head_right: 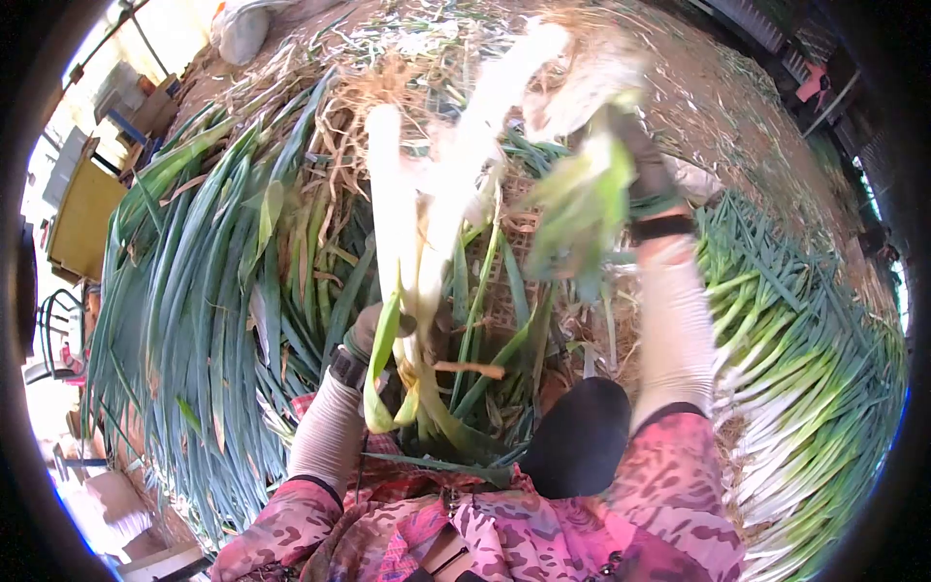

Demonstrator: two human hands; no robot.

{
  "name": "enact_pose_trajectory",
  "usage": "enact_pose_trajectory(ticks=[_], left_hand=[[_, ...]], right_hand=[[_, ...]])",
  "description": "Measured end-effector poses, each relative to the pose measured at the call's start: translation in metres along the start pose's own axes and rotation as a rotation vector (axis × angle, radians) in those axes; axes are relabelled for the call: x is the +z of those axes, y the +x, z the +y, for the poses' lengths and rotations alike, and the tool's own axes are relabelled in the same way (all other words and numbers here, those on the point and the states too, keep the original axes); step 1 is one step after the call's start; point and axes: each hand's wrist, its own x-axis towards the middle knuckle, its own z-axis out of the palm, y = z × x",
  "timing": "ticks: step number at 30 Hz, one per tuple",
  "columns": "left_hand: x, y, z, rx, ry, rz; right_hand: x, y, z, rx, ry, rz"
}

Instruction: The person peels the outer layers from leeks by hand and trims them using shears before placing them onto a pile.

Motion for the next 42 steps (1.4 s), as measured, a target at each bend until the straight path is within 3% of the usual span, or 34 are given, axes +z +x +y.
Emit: enact_pose_trajectory(ticks=[2,3,4,5,6,8,11,15,17,19,21,22,24,25,26,27,29,31,32,33,34,36,37,39,42], left_hand=[[0.007,-0.004,-0.003,-0.056,0.026,0.053],[0.002,-0.002,-0.009,-0.068,0.068,0.017],[0.009,-0.005,-0.005,-0.065,0.000,0.059],[0.010,-0.007,-0.004,-0.053,-0.083,0.020],[0.010,-0.008,-0.002,-0.040,-0.165,-0.022],[0.004,-0.011,0.004,-0.066,-0.121,0.042],[0.006,-0.020,0.009,-0.106,-0.021,0.319],[-0.007,-0.027,-0.001,-0.095,0.149,0.336],[-0.004,-0.022,0.003,-0.082,0.229,0.388],[-0.008,-0.014,-0.002,-0.074,0.293,0.434],[0.006,-0.001,-0.003,-0.037,0.370,0.524],[0.012,0.007,-0.004,-0.034,0.399,0.559],[0.002,0.013,-0.006,-0.144,0.536,0.440],[0.006,0.014,-0.011,-0.109,0.555,0.500],[0.016,0.018,-0.013,-0.072,0.571,0.557],[0.025,0.018,-0.010,0.097,0.591,0.553],[0.018,0.016,-0.010,0.057,0.563,0.643],[0.010,0.016,-0.012,0.052,0.620,0.691],[0.008,0.018,-0.015,0.055,0.631,0.727],[0.008,0.020,-0.016,0.058,0.643,0.762],[0.008,0.020,-0.015,0.045,0.654,0.790],[0.010,0.023,-0.013,0.021,0.673,0.843],[0.009,0.025,-0.013,0.074,0.672,0.840],[0.006,0.029,-0.018,0.171,0.669,0.833],[-0.006,0.031,-0.027,0.290,1.011,0.773]], right_hand=[[-0.009,0.029,0.071,-0.094,-0.125,0.166],[-0.011,0.045,0.101,-0.257,-0.553,0.081],[-0.001,0.052,0.114,-0.257,-0.654,-0.018],[0.009,0.061,0.127,-0.267,-0.750,-0.119],[0.038,0.060,0.122,-0.117,-0.519,-0.223],[0.060,0.063,0.105,-0.028,-0.644,-0.288],[0.006,0.061,0.035,-0.174,-1.543,-0.140],[-0.093,0.010,-0.122,-0.285,-2.450,0.351],[-0.065,0.005,-0.148,-0.167,-2.170,0.443],[-0.014,0.000,-0.117,-0.379,-1.590,0.310],[0.021,0.007,-0.059,0.034,-1.088,-0.024],[0.030,0.015,-0.022,0.132,-0.971,-0.166],[0.024,0.046,0.065,-0.029,-1.011,-0.386],[0.020,0.058,0.103,-0.183,-1.149,-0.429],[0.027,0.064,0.112,-0.240,-1.439,-0.392],[0.033,0.070,0.120,-0.292,-1.729,-0.350],[0.054,0.075,0.091,-0.317,-2.390,-0.324],[0.000,0.084,0.055,-0.473,-2.404,0.085],[-0.022,0.082,0.034,-0.571,-2.490,-0.029],[-0.001,0.072,0.027,-0.450,-2.552,0.135],[0.002,0.065,0.020,-0.468,-2.552,0.085],[0.023,0.048,0.035,-0.129,-1.571,0.299],[0.029,0.040,0.055,-0.103,-1.555,0.042],[0.076,0.027,0.103,0.011,-1.384,-0.267],[0.094,0.010,0.164,0.288,-1.374,-0.195]])
